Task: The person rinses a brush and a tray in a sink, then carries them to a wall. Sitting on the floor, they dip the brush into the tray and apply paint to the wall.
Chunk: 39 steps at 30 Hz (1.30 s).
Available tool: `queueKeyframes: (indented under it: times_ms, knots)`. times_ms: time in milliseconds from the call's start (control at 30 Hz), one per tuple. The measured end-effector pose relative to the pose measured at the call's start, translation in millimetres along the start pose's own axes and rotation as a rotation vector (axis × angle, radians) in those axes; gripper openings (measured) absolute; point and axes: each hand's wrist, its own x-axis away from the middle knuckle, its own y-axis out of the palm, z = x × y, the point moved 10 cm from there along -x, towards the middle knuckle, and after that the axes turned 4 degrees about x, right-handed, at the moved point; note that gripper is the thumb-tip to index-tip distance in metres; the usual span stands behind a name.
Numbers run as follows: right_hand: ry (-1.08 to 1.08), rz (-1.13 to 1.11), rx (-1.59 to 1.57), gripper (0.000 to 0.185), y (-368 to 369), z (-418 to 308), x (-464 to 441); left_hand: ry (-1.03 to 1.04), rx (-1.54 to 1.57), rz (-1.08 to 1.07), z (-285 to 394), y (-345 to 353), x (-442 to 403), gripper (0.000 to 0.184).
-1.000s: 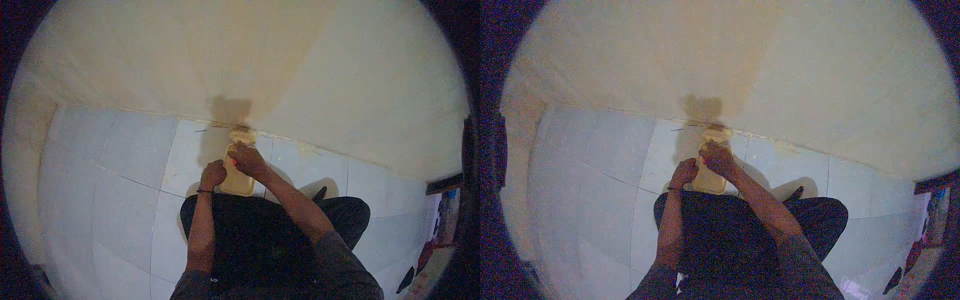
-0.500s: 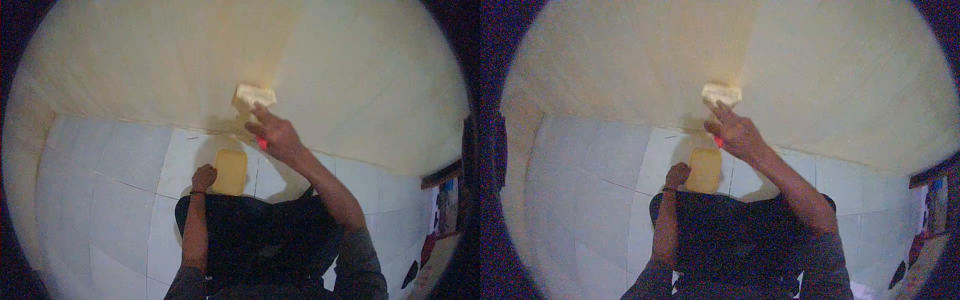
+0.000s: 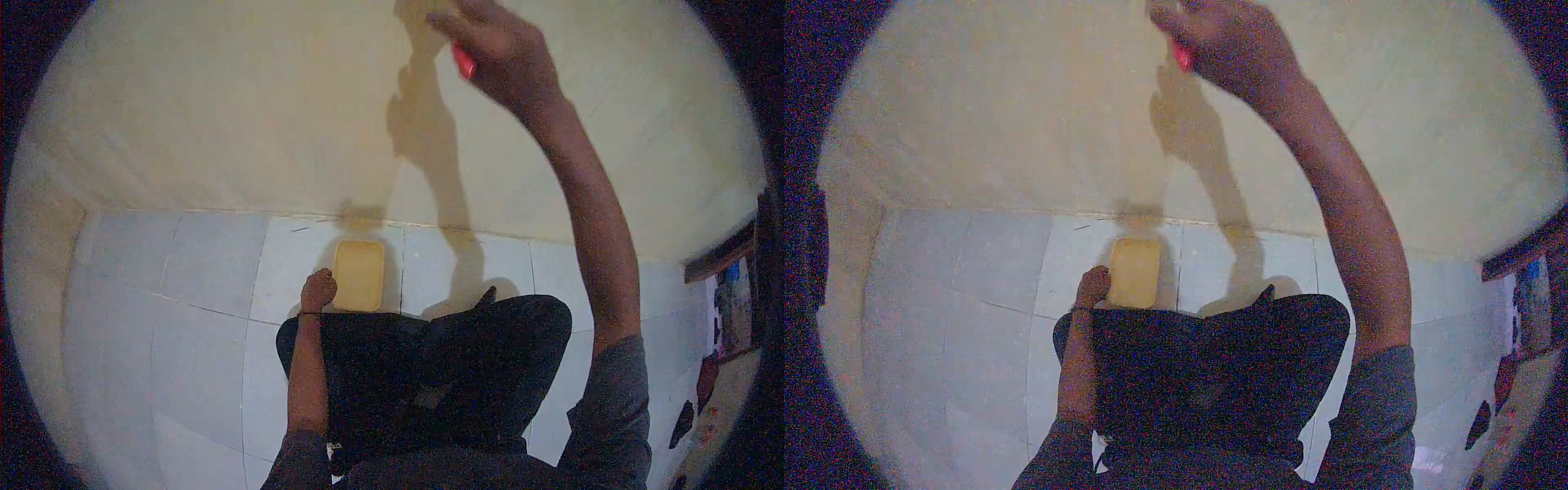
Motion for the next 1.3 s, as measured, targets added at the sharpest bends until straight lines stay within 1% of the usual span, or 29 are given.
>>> queueKeyframes:
  times_ms: [33, 67, 100, 133, 200, 233, 267, 300, 367, 433, 467, 533, 567, 600, 633, 767, 833, 867, 933, 967, 1033, 1067, 1133, 1167, 1200, 1233, 1267, 1300]
  knots:
    - [0.069, -0.147, 0.013, 0.029, 21.2, 2.0, 17.0, 0.004, -0.003, 0.001, 3.5, -1.9, 1.0, 0.024]
    - [-0.035, -0.006, 0.004, 0.023, 18.2, -10.4, 31.0, -0.019, 0.005, -0.023, 8.5, -5.2, 2.5, 0.024]
    - [-0.05, -0.019, -0.022, 0.023, 24.0, -23.4, 40.3, -0.043, 0.014, -0.049, 3.8, -1.8, 4.3, 0.023]
    - [-0.061, -0.033, -0.049, 0.023, 28.6, -37.3, 53.4, -0.046, 0.011, -0.051, -1.0, 1.6, 3.8, 0.023]
    - [-0.035, -0.077, -0.105, 0.021, 39.9, -62.2, 84.2, 0.067, -0.04, -0.03, -11.7, 15.0, 2.0, 0.023]
    - [-0.013, -0.115, -0.154, 0.026, 46.9, -74.3, 99.6, 0.065, -0.045, -0.035, -3.6, 8.1, 5.1, 0.023]
    - [0.009, -0.154, -0.201, 0.03, 53.7, -88.8, 115.8, 0.006, 0.006, -0.036, 7.0, -5.6, 11.0, 0.023]
    - [0.017, -0.18, -0.241, 0.03, 59.5, -101.9, 131.3, -0.055, 0.057, -0.036, 10.0, -11.9, 13.3, 0.023]
    - [0.029, -0.205, -0.281, 0.031, 69.4, -125.3, 160.8, -0.065, 0.037, -0.058, 4.5, -6.2, 10.3, 0.022]
    - [0.038, -0.322, -0.341, 0.03, 86.6, -150.0, 190.9, -0.075, 0.016, -0.08, 1.3, -2.9, 8.1, 0.021]
    - [0.043, -0.324, -0.344, 0.03, 85.2, -162.1, 199.1, -0.066, 0.008, -0.076, 2.9, -3.2, 8.3, 0.021]
    - [0.594, -0.708, -0.727, 0.029, 127.1, -160.9, 244.1, -0.056, -0.005, -0.078, 2.3, -1.5, 7.9, 0.02]
    - [0.597, -0.709, -0.739, 0.029, 132.3, -154.0, 252.4, -0.036, -0.002, -0.072, 12.7, -8.3, 4.7, 0.021]
    - [0.346, -0.728, -0.65, 0.027, 133.2, -167.7, 253.9, -0.014, 0.007, -0.072, 21.3, -12.2, 3.0, 0.021]
    - [0.091, -0.74, -0.54, 0.026, 136.1, -201.5, 259.1, -0.008, 0.016, -0.077, 10.6, -9.3, 3.8, 0.021]
    - [0.111, -0.678, -0.566, 0.022, 141.1, -220.0, 274.9, -0.047, 0.102, -0.128, 4.3, 0.0, 7.5, 0.022]
    - [0.462, -0.997, -0.846, 0.025, 176.3, -215.9, 311.0, -0.052, 0.134, -0.125, 3.7, -0.1, 7.9, 0.022]
    - [0.466, -0.996, -0.846, 0.025, 175.2, -214.2, 314.2, -0.025, 0.134, -0.117, 3.9, 0.1, 9.2, 0.022]
    - [0.675, -0.765, -0.787, 0.024, 161.2, -180.6, 315.1, 0.008, 0.131, -0.11, 3.7, -0.6, 8.0, 0.022]
    - [0.678, -0.764, -0.785, 0.024, 157.8, -177.6, 312.6, 0.042, 0.076, -0.098, 4.1, 0.0, 8.0, 0.021]
    - [0.721, -0.64, -0.625, 0.023, 144.3, -151.2, 305.6, 0.075, 0.024, -0.088, 3.6, 5.5, 10.9, 0.021]
    - [0.723, -0.643, -0.624, 0.023, 140.3, -144.1, 302.6, 0.053, 0.044, -0.098, 3.5, 5.9, 11.0, 0.02]
    - [0.845, -0.775, -0.438, 0.019, 133.9, -117.7, 306.1, 0.029, 0.061, -0.11, 3.0, 7.9, 10.1, 0.02]
    - [0.953, -0.757, -0.459, 0.021, 124.3, -104.4, 300.6, 0.044, 0.057, -0.119, 6.7, 8.8, 10.8, 0.02]
    - [0.951, -0.759, -0.463, 0.021, 128.3, -101.6, 305.5, 0.059, 0.054, -0.124, 10.4, 8.7, 9.9, 0.021]
    - [1.116, -0.635, -0.503, 0.022, 127.6, -86.1, 321.2, 0.051, 0.055, -0.122, 12.5, 9.2, 7.8, 0.021]
    - [1.278, -0.51, -0.541, 0.022, 118.9, -73.4, 332.0, -0.002, 0.069, -0.176, 15.8, 14.0, 9.3, 0.022]
    - [1.344, -0.432, -0.652, 0.021, 115.2, -68.3, 337.7, -0.058, 0.084, -0.227, 17.1, 17.9, 11.8, 0.023]
